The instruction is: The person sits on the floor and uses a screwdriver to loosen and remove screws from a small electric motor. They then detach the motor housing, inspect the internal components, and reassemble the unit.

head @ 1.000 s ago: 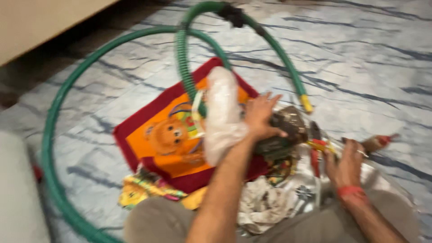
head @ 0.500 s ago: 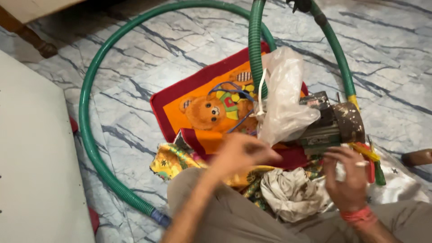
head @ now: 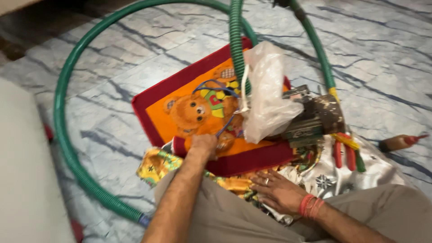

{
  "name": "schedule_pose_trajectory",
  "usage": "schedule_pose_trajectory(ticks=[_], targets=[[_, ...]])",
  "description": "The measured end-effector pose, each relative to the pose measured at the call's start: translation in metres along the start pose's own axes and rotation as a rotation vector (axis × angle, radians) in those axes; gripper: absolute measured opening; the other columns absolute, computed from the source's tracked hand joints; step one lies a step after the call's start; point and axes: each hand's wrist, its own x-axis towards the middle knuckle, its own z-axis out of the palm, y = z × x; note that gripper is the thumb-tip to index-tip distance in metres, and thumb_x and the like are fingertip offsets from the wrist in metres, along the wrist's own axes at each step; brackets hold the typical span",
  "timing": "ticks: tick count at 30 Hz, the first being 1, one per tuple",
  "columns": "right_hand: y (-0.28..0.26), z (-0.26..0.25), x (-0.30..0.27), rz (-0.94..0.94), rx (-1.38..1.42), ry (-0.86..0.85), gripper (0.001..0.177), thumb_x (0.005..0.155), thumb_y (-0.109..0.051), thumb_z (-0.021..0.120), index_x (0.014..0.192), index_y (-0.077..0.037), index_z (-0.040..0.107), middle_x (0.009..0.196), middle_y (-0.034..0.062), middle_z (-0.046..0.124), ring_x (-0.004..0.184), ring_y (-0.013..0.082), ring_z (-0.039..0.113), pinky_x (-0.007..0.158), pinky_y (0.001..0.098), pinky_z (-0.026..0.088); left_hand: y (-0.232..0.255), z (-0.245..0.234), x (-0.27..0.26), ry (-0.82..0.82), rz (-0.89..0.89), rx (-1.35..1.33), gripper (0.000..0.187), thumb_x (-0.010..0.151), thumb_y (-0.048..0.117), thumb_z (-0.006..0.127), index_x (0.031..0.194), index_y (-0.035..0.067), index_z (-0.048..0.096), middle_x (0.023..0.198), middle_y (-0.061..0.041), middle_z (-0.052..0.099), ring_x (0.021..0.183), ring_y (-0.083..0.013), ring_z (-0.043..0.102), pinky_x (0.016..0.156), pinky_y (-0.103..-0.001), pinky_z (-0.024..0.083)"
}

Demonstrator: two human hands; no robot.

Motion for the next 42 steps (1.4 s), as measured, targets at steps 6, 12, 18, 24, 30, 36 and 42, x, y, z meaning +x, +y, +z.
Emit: schedule_pose_trajectory(ticks=[6,12,18,24,30,36,42], targets=[[0.013,0.002,-0.041,0.111,0.268,0.038,0.040,0.097,-0.031,0.063,0.132,-0.012,0.065,0.150,0.0108,0.054,0.139,0.0322,0.044,0.114,0.0496,0.031,0.003,0.017,0.021,-0.013,0.076,0.050,0.062,0.071,0.043,0.092,0.119,0.011,0.071,0.119,-0.014,0.073,0.112,-0.0291,0.071,0.095,-0.042,0.058],[0.071,0.005,-0.054,0.834,0.239,0.494,0.024,0.089,-0.018,0.071,0.111,-0.011,0.072,0.110,0.0137,0.073,0.106,0.0334,0.067,0.095,0.0444,0.054,0.007,-0.002,0.011,0.001,-0.005,0.006,0.062,0.072,0.049,0.090,0.120,0.014,0.070,0.121,-0.010,0.072,0.116,-0.0268,0.069,0.096,-0.042,0.056],[0.093,0.009,-0.057,0.567,-0.098,0.384,0.033,0.076,-0.005,0.066,0.108,-0.005,0.068,0.097,0.0177,0.068,0.100,0.0383,0.062,0.095,0.0481,0.048,0.002,-0.024,-0.005,0.275,-0.086,-0.080,0.053,0.068,0.047,0.092,0.108,0.017,0.076,0.111,-0.009,0.074,0.114,-0.0291,0.067,0.096,-0.045,0.051],[0.094,0.000,-0.059,0.480,-0.016,0.297,0.029,0.081,-0.006,0.064,0.110,-0.007,0.066,0.103,0.0149,0.068,0.103,0.0358,0.062,0.094,0.0449,0.049,-0.003,-0.029,-0.011,0.347,-0.054,-0.196,0.049,0.062,0.038,0.096,0.102,0.017,0.077,0.103,-0.012,0.075,0.107,-0.0307,0.069,0.094,-0.045,0.051],[0.080,0.011,-0.027,0.472,-0.037,0.269,0.035,0.082,-0.006,0.064,0.116,-0.005,0.062,0.113,0.0181,0.062,0.108,0.0382,0.060,0.093,0.0466,0.048,0.000,-0.033,-0.012,0.298,-0.079,-0.225,0.048,0.065,0.037,0.094,0.106,0.016,0.077,0.105,-0.011,0.076,0.108,-0.0296,0.070,0.095,-0.042,0.053],[0.080,0.002,-0.037,0.528,-0.001,0.156,0.030,0.090,-0.010,0.061,0.119,-0.005,0.060,0.115,0.0191,0.060,0.112,0.0375,0.059,0.096,0.0466,0.048,0.000,-0.033,-0.013,0.295,-0.079,-0.223,0.058,0.065,0.035,0.095,0.114,0.015,0.074,0.112,-0.012,0.074,0.113,-0.0286,0.067,0.098,-0.042,0.052],[0.075,0.016,-0.040,0.513,-0.005,0.301,0.041,0.081,-0.001,0.059,0.122,-0.002,0.058,0.116,0.0228,0.059,0.111,0.0422,0.057,0.095,0.0488,0.046,0.001,-0.032,-0.010,0.240,-0.064,-0.199,0.054,0.068,0.035,0.094,0.115,0.017,0.074,0.111,-0.010,0.075,0.114,-0.0279,0.068,0.099,-0.042,0.053]])
